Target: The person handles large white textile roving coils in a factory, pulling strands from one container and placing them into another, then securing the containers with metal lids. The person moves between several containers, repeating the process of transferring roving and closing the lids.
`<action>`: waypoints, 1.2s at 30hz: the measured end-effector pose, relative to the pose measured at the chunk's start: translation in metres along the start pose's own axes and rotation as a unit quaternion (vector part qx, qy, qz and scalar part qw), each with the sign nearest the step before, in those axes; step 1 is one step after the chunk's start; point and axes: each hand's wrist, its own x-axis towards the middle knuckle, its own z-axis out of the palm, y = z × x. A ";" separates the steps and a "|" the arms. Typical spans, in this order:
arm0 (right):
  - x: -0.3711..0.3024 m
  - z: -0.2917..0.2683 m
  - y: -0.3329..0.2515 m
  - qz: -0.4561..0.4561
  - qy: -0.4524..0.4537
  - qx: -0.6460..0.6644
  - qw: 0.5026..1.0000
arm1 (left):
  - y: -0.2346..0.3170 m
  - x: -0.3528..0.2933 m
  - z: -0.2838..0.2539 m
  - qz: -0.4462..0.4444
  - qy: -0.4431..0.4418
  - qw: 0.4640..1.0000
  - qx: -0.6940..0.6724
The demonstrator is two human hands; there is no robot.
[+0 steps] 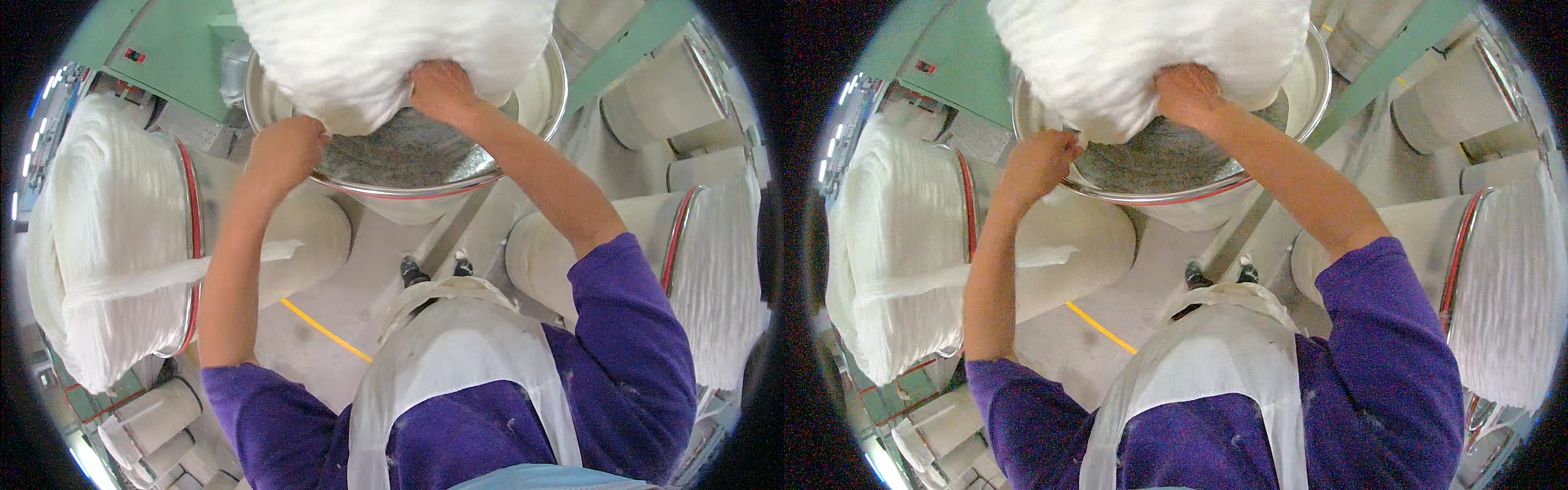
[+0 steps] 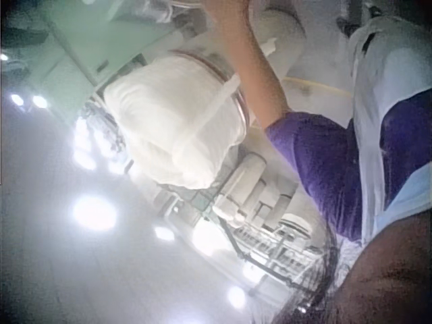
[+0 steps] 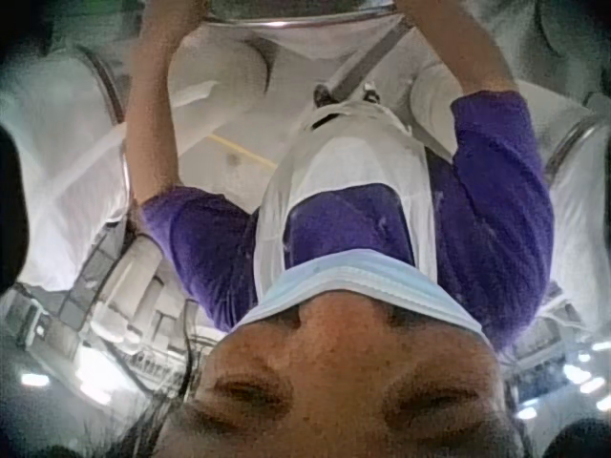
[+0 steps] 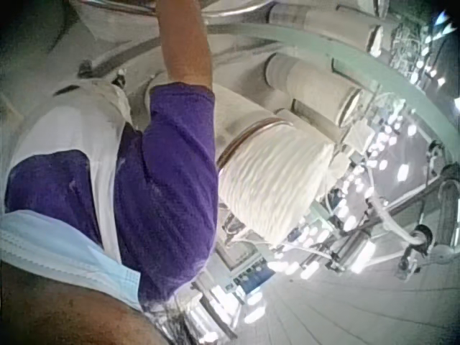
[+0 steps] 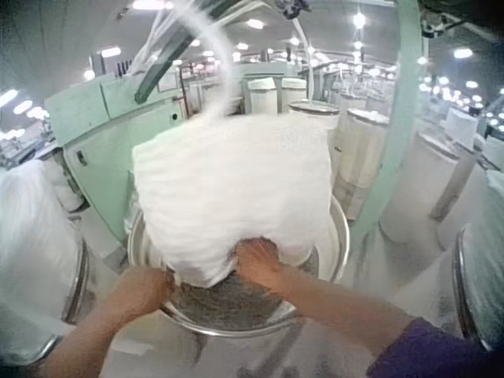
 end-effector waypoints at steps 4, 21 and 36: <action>0.008 -0.018 -0.002 -0.040 0.218 -0.030 0.975 | 0.058 -0.056 -0.030 0.016 0.028 0.997 -0.064; -0.013 -0.012 -0.020 -0.112 -0.365 0.072 0.921 | 0.060 -0.218 0.129 -0.184 0.002 0.655 -0.733; -0.180 -0.033 -0.103 -0.137 -0.293 0.400 0.858 | 0.033 -0.233 0.189 -0.152 -0.073 0.627 -0.761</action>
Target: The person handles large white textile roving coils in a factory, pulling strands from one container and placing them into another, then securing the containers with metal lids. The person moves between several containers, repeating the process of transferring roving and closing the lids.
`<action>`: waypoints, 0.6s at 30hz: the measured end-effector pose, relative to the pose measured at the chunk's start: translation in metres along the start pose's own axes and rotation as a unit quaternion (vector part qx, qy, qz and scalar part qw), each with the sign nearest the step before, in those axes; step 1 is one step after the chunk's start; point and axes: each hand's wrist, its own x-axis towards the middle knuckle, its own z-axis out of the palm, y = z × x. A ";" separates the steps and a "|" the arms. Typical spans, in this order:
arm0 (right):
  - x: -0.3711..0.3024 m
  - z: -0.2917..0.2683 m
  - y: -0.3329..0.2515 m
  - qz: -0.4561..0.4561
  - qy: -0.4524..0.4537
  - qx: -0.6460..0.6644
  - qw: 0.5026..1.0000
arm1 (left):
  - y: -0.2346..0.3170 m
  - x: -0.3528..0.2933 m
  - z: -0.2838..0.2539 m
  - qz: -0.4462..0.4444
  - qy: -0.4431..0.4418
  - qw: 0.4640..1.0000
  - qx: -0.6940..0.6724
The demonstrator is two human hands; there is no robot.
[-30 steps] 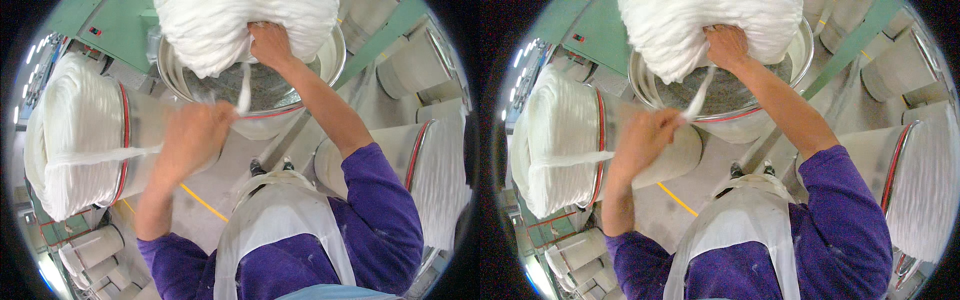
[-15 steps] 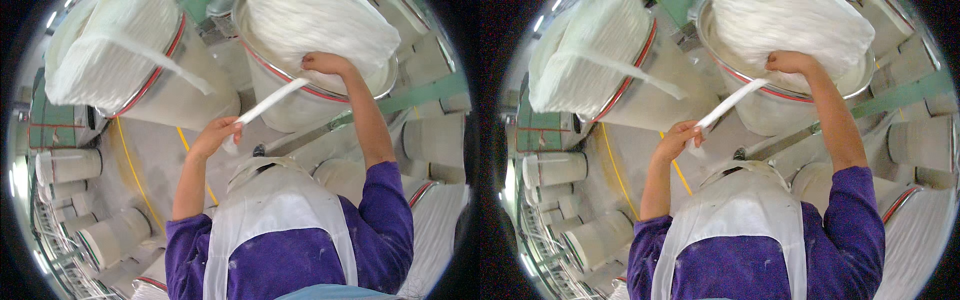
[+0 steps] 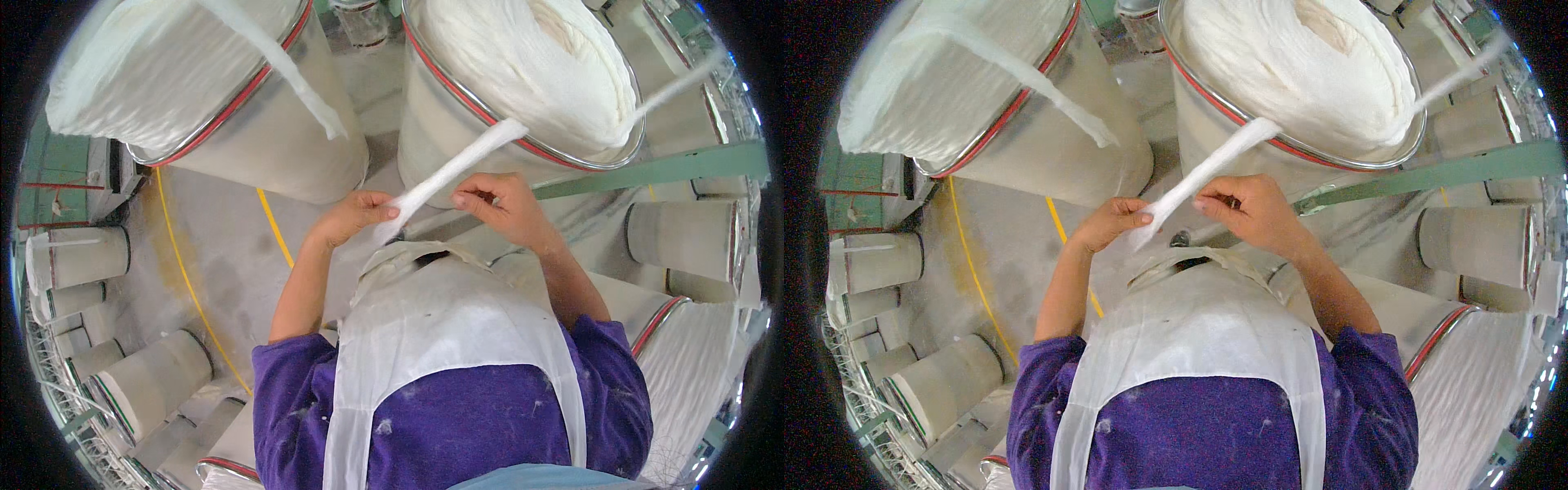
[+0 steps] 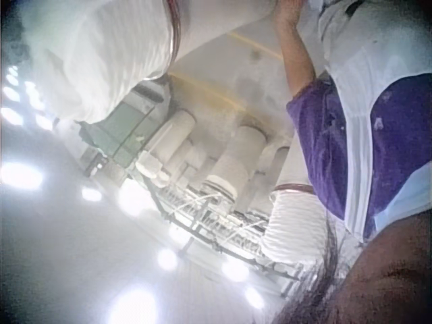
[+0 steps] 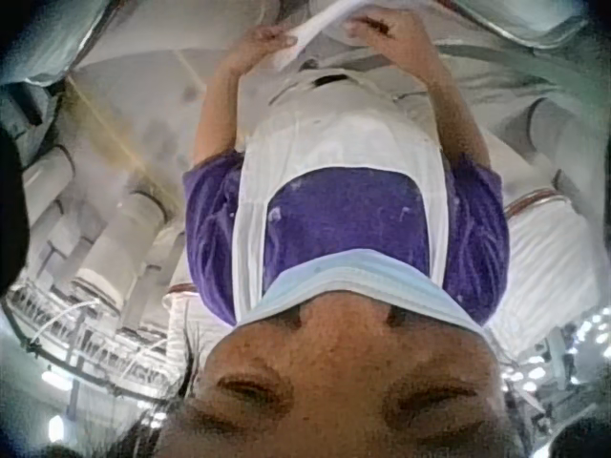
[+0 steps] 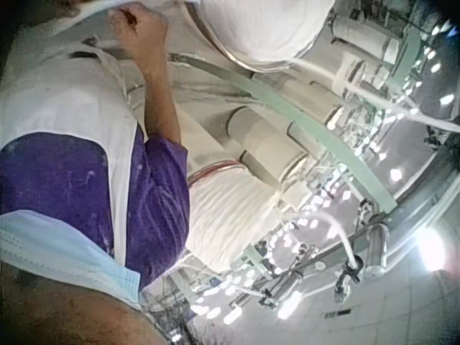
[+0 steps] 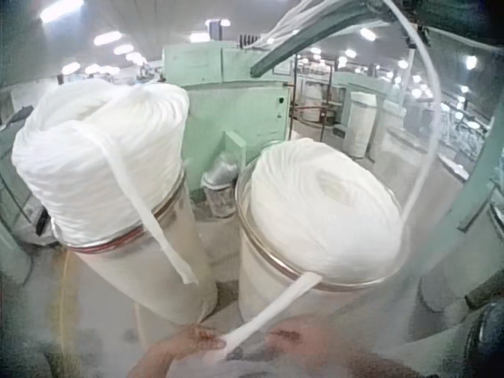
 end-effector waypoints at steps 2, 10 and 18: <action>0.007 0.010 -0.002 -0.137 0.038 -0.123 0.982 | -0.005 -0.006 -0.003 -0.002 -0.004 1.000 -0.012; 0.032 0.013 -0.006 -0.232 0.042 -0.401 0.885 | -0.004 -0.018 -0.033 0.037 0.094 0.995 -0.002; -0.007 -0.035 -0.011 -0.188 0.080 -0.508 0.837 | 0.016 0.020 -0.119 0.262 0.472 0.809 0.233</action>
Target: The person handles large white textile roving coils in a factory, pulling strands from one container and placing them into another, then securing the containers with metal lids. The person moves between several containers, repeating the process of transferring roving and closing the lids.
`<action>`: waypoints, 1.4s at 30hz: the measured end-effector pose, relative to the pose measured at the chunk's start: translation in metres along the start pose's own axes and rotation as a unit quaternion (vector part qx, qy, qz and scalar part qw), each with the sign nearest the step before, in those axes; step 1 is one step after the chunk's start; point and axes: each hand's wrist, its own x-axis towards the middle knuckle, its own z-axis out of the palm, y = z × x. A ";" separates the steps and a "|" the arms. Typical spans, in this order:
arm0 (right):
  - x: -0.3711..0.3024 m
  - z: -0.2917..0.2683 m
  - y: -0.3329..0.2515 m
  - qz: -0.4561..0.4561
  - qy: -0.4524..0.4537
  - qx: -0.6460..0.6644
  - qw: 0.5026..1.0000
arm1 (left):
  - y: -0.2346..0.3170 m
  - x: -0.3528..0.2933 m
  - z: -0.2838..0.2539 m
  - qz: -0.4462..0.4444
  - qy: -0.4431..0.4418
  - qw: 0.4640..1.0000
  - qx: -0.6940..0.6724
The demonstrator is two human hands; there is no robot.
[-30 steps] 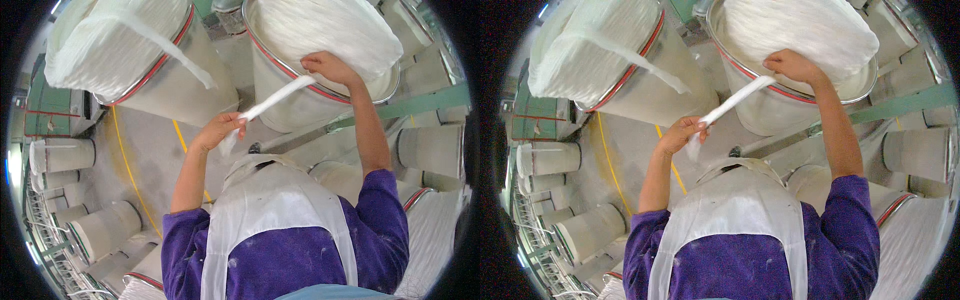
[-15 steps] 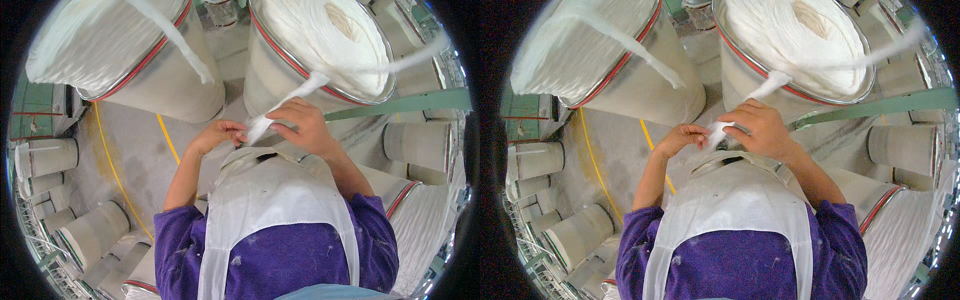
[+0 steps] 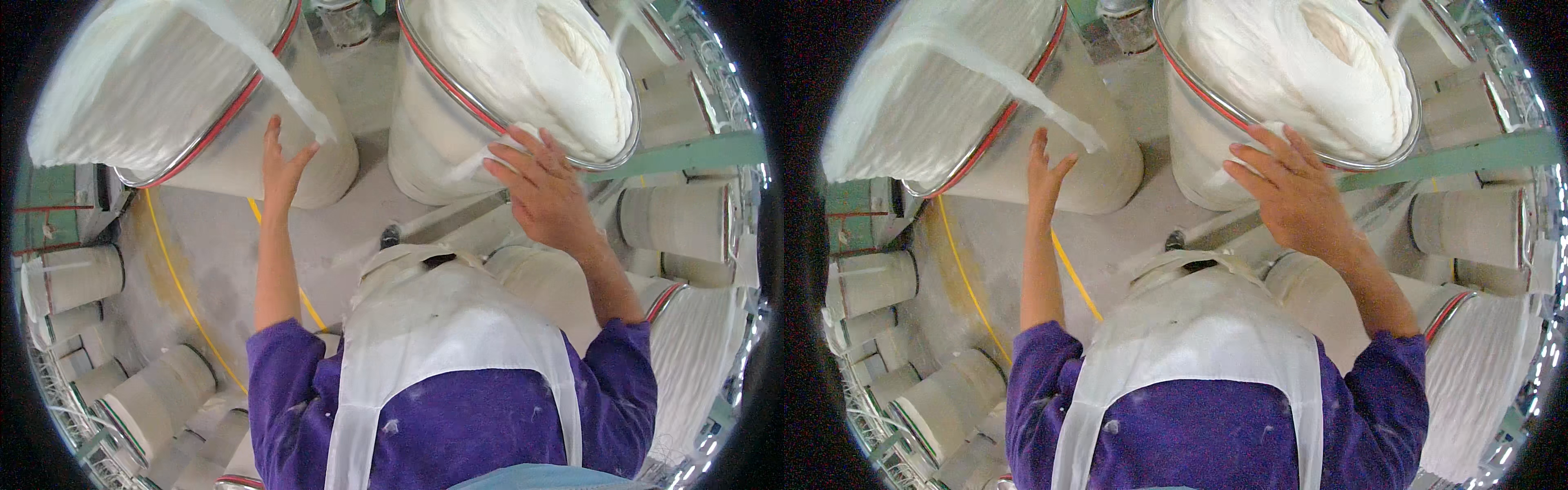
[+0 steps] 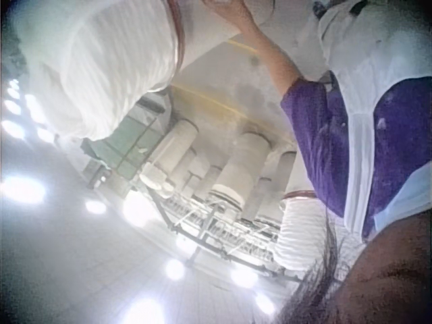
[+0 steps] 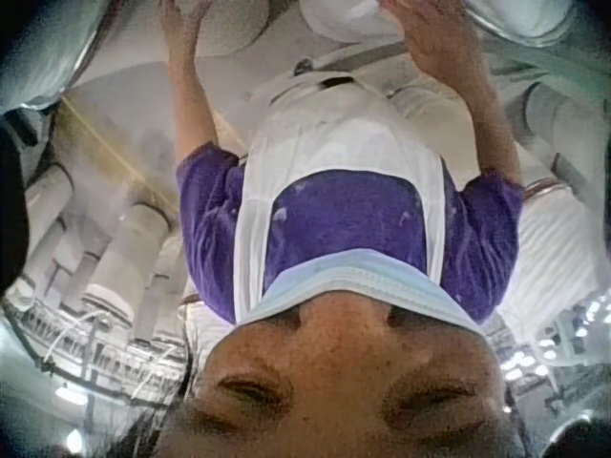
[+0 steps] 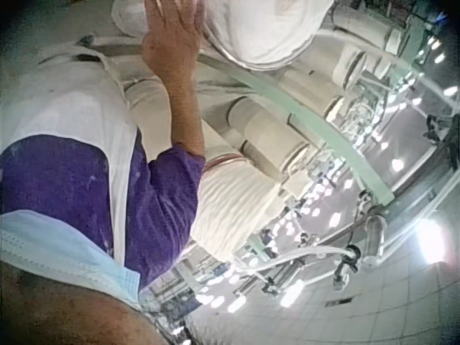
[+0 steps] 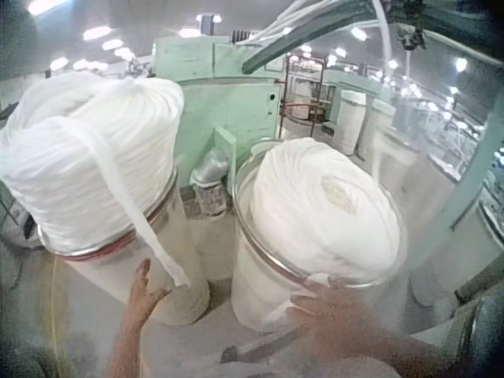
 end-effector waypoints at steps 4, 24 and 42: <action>0.024 0.041 0.001 -0.091 0.001 -0.132 0.987 | -0.002 0.024 0.042 -0.077 -0.085 0.987 -0.108; 0.037 0.022 0.000 0.241 0.069 0.613 0.749 | 0.093 -0.116 0.111 -0.248 -0.176 0.766 -0.566; 0.030 0.013 -0.010 0.192 0.193 0.628 0.729 | 0.202 -0.084 0.084 -0.259 -0.139 0.771 -0.565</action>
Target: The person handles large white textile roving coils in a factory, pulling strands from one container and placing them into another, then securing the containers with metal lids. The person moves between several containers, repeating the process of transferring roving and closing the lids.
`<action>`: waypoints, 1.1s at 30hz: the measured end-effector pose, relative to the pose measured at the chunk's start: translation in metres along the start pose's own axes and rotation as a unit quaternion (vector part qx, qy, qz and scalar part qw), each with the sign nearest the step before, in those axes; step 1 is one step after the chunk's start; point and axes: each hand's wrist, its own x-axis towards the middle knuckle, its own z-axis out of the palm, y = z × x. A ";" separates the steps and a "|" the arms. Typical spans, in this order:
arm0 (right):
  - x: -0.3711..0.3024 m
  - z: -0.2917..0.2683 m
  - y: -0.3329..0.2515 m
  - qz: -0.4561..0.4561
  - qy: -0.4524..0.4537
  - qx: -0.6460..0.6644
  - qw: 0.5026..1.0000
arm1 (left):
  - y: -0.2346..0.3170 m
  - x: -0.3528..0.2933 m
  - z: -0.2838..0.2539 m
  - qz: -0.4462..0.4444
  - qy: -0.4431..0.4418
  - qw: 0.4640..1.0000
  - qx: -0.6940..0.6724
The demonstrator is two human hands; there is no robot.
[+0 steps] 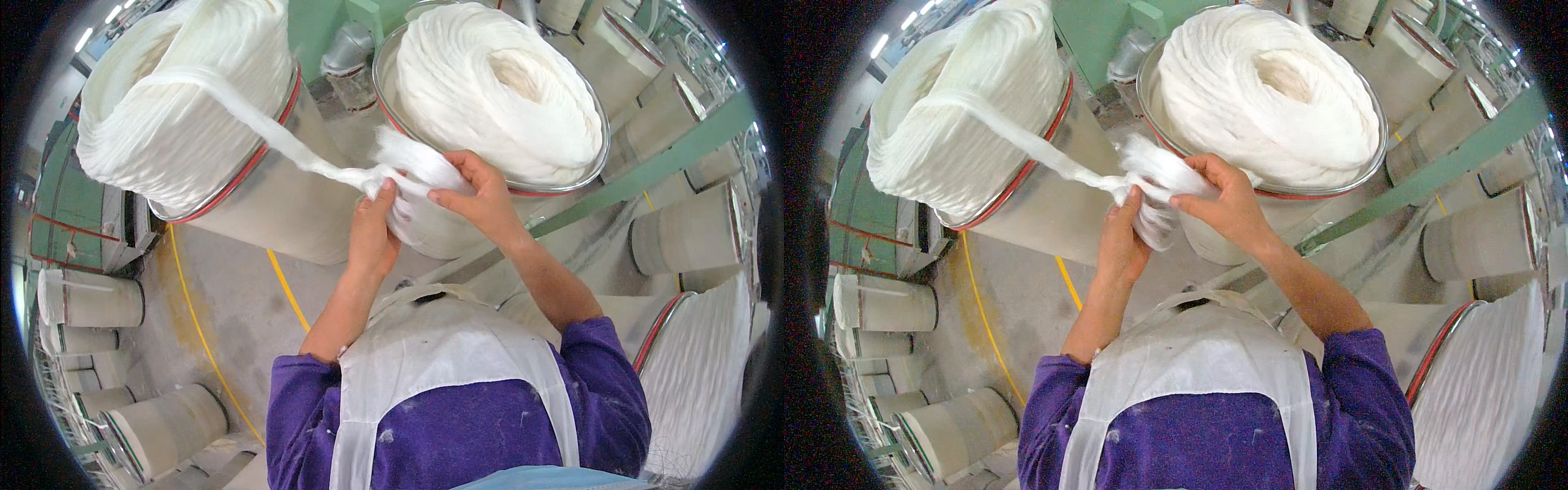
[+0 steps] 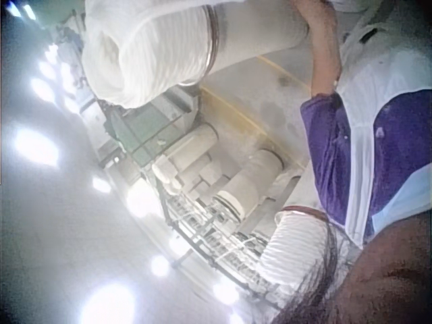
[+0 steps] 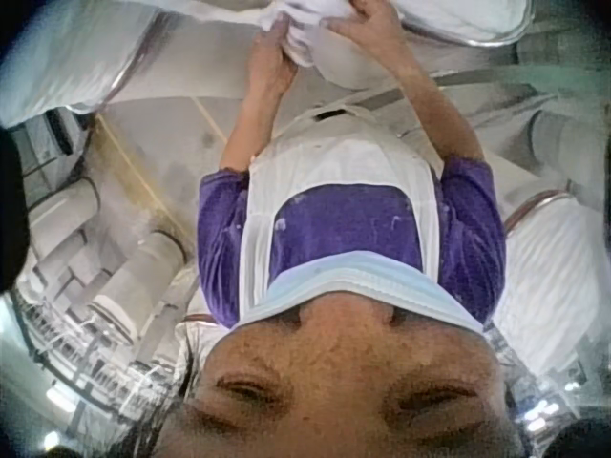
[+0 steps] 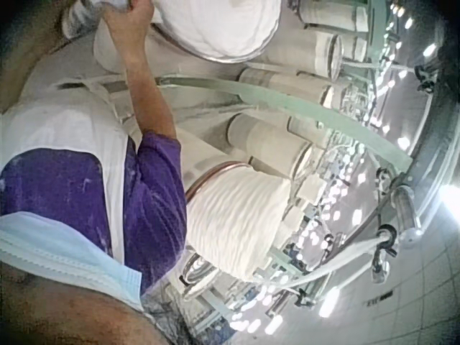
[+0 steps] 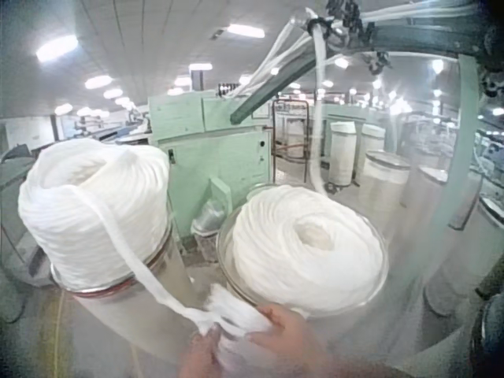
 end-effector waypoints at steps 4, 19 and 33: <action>-0.009 -0.003 0.000 -0.028 0.020 -0.017 0.999 | -0.007 0.014 -0.007 0.020 0.068 0.997 0.028; -0.023 0.006 0.016 -0.188 0.125 -0.291 0.930 | 0.003 0.009 0.011 0.143 -0.014 0.988 0.049; -0.088 0.138 0.208 -0.067 -0.554 -0.430 0.710 | 0.039 -0.014 0.044 0.107 -0.065 0.990 0.059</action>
